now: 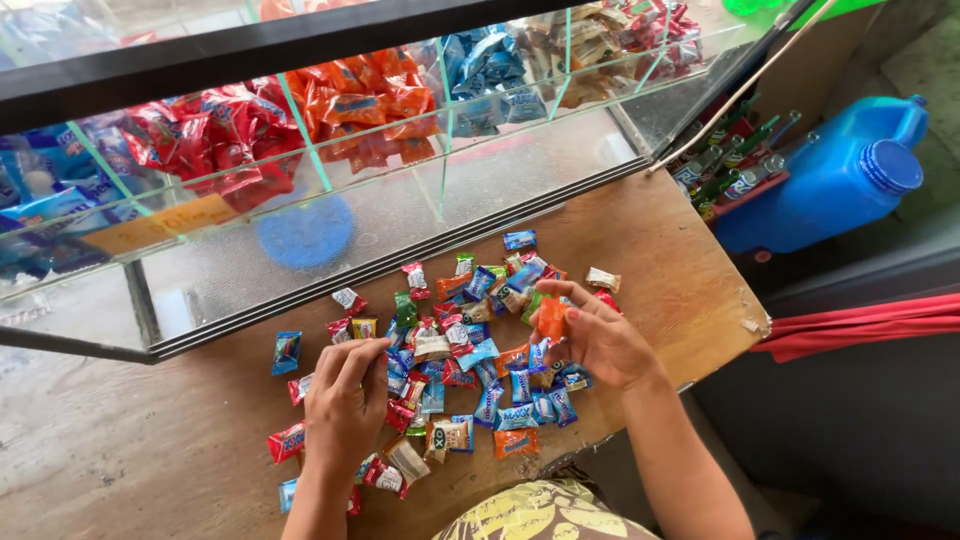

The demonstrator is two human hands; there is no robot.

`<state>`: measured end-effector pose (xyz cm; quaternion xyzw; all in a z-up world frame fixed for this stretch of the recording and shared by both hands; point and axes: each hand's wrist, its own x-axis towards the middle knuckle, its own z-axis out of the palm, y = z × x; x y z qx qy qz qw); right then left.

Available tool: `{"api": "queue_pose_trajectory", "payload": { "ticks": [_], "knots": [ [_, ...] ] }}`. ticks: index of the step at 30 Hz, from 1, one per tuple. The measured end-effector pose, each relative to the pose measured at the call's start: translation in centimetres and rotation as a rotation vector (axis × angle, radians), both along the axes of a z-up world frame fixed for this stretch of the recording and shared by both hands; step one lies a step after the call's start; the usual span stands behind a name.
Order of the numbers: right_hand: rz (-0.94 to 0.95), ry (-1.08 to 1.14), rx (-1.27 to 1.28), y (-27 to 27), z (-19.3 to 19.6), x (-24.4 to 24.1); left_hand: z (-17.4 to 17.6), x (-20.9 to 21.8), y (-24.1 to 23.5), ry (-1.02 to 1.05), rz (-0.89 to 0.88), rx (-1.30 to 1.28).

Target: Sort various wrapped candies from a pile into organized glass display compartments.

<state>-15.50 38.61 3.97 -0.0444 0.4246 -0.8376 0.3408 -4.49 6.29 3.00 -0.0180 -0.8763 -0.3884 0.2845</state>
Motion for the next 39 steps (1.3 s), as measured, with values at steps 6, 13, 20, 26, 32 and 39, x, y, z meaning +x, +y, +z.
{"api": "queue_pose_trajectory", "payload": {
  "ticks": [6, 13, 20, 26, 32, 39],
  "knots": [
    [0.02, 0.066, -0.058, 1.7, -6.4, 0.3, -0.2, 0.2, -0.1, -0.002, 0.029, -0.005],
    [0.044, 1.02, 1.376, -4.3, 0.5, 3.3, -0.4, 0.3, -0.1, -0.007, 0.028, -0.002],
    [0.253, 1.225, 1.507, -5.8, 1.1, 3.5, -0.1, 0.4, 0.0, 0.016, 0.053, 0.006],
    [0.206, 0.428, 0.597, -1.4, -1.2, -1.8, -0.2, 0.6, -0.2, 0.015, 0.065, 0.022],
    [0.09, 0.047, 0.164, -6.1, 3.4, -3.5, -0.3, 0.7, -0.3, 0.031, 0.077, 0.017],
    [0.045, 1.004, 1.128, -12.2, 1.6, -4.7, -0.2, 0.6, -0.5, 0.052, 0.072, 0.04]
  ]
}}
